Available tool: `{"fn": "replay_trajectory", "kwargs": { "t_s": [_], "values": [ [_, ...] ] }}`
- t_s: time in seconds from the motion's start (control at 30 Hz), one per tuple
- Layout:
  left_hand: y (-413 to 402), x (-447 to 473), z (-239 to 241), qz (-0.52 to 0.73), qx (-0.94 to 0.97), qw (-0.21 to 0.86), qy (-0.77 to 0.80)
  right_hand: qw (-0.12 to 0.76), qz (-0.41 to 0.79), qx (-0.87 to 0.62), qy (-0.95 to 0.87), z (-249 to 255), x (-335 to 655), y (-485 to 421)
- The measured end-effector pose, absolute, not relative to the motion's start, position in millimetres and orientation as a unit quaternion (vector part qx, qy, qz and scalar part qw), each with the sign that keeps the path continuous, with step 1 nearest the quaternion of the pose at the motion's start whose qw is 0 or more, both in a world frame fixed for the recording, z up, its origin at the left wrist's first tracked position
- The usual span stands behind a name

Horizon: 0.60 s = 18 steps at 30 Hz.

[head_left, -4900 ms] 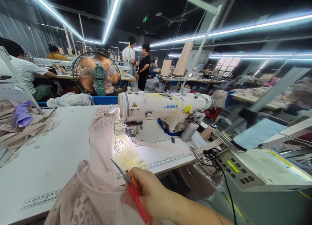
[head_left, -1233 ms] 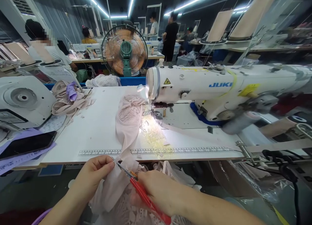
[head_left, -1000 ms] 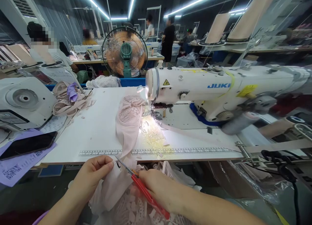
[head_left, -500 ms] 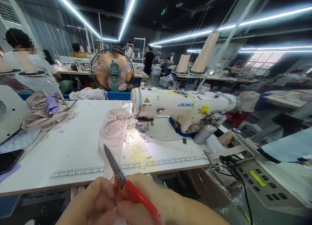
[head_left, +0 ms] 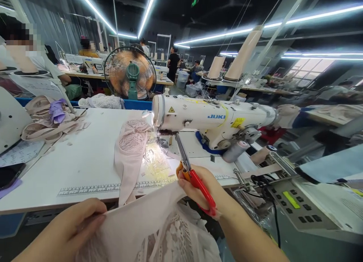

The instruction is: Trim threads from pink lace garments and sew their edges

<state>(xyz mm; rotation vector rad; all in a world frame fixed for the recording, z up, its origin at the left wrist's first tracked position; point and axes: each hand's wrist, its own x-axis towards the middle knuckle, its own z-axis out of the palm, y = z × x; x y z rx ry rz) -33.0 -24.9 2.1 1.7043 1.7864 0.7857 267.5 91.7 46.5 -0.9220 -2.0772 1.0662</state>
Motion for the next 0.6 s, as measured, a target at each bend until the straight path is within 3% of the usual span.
{"fn": "replay_trajectory", "kwargs": {
  "t_s": [0.33, 0.43, 0.5, 0.6],
  "values": [
    [-19, -13, 36, 0.307, 0.628, 0.315, 0.642, 0.253, 0.261, -0.458, -0.811, 32, 280, 100],
    [-14, -7, 43, 0.284, 0.645, 0.321, 0.632, 0.287, 0.202, -0.459, -0.816, 36, 273, 99],
    [-9, 0, 49, 0.25, 0.687, 0.32, 0.603, 0.315, 0.245, -0.386, -0.832, 38, 260, 92],
    [-1, 13, 59, 0.202, 0.761, 0.297, 0.541, 0.273, 0.386, -0.226, -0.852, 36, 234, 76]
  ]
}}
